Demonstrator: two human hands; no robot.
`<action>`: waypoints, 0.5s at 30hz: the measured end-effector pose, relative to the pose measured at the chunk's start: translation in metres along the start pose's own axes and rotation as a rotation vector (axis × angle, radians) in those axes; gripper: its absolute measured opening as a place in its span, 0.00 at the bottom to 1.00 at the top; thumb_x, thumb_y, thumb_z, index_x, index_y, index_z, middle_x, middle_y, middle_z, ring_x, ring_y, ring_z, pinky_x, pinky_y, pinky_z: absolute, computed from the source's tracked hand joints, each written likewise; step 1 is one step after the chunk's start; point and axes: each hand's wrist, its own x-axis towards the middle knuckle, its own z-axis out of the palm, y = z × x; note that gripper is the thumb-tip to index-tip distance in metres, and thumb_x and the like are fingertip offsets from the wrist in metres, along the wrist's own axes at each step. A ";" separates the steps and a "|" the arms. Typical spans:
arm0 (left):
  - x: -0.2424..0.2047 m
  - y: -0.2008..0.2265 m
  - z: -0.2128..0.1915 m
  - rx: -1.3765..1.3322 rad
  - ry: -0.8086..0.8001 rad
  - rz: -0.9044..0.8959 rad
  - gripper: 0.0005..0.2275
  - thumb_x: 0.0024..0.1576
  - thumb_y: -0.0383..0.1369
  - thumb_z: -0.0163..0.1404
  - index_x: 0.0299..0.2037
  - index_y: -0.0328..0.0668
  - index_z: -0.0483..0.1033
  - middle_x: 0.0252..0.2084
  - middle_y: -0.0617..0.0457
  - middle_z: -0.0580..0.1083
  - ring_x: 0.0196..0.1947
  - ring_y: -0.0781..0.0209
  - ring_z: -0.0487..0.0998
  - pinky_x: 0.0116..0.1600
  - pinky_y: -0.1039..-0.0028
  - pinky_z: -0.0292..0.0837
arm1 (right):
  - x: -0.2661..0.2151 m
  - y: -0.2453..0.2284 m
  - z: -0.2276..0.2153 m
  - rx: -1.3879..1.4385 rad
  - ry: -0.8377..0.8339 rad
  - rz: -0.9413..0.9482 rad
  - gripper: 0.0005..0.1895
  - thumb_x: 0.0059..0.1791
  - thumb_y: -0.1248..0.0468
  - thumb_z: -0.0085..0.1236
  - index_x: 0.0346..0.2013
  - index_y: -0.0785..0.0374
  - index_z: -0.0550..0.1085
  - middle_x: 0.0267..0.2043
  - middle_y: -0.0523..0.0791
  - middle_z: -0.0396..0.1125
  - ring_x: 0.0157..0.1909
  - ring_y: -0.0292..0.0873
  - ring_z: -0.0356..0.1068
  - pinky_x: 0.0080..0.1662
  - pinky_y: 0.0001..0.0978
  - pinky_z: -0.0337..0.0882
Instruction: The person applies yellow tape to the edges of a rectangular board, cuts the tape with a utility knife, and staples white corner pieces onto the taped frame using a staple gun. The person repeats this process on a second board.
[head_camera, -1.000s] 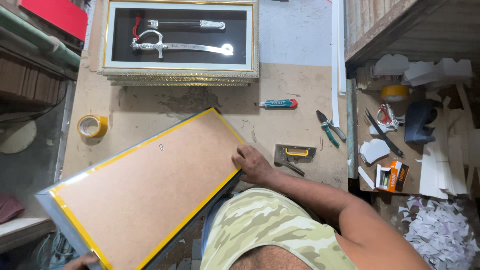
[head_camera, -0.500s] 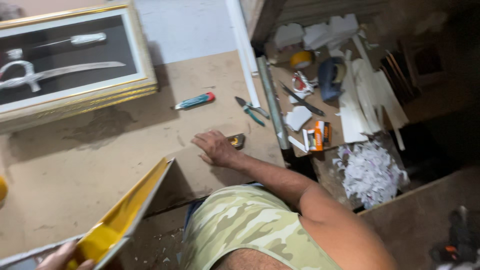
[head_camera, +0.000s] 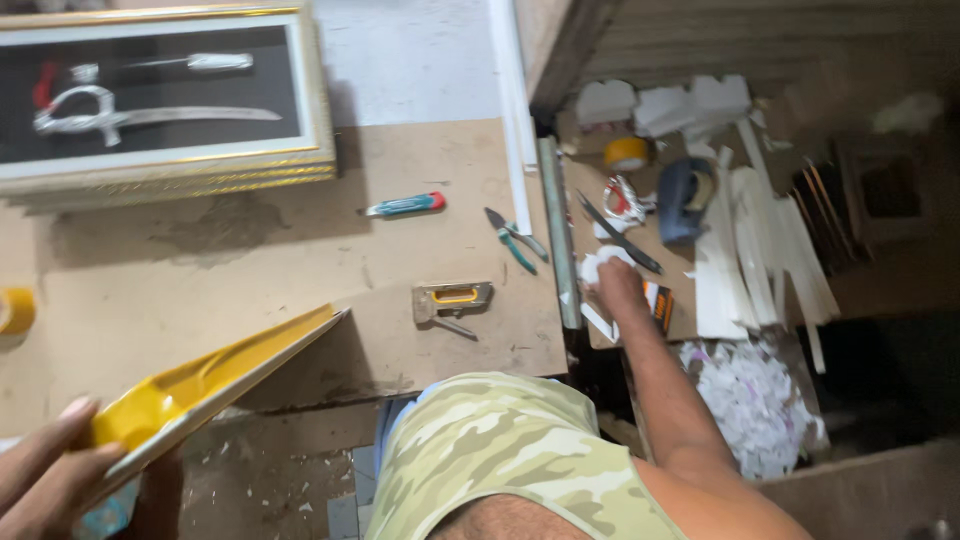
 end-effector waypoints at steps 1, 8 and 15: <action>0.005 0.013 -0.009 0.030 0.016 -0.003 0.18 0.52 0.35 0.65 0.46 0.38 0.71 0.54 0.45 0.78 0.47 0.51 0.81 0.53 0.65 0.73 | -0.003 0.007 0.002 0.027 0.020 -0.003 0.15 0.38 0.57 0.73 0.28 0.64 0.78 0.38 0.53 0.70 0.43 0.58 0.72 0.46 0.50 0.72; 0.044 0.082 -0.039 0.233 0.162 -0.151 0.16 0.50 0.38 0.68 0.39 0.44 0.74 0.50 0.54 0.80 0.44 0.56 0.81 0.48 0.65 0.70 | -0.002 -0.009 -0.037 -0.092 -0.122 0.214 0.11 0.50 0.56 0.58 0.42 0.56 0.83 0.42 0.55 0.76 0.46 0.60 0.75 0.48 0.53 0.73; 0.061 0.094 -0.042 0.061 0.178 -0.094 0.11 0.54 0.38 0.65 0.39 0.47 0.75 0.52 0.57 0.79 0.50 0.59 0.80 0.51 0.66 0.72 | -0.005 -0.170 -0.205 0.313 0.227 -0.268 0.11 0.58 0.63 0.51 0.49 0.65 0.78 0.44 0.55 0.74 0.42 0.58 0.76 0.46 0.50 0.76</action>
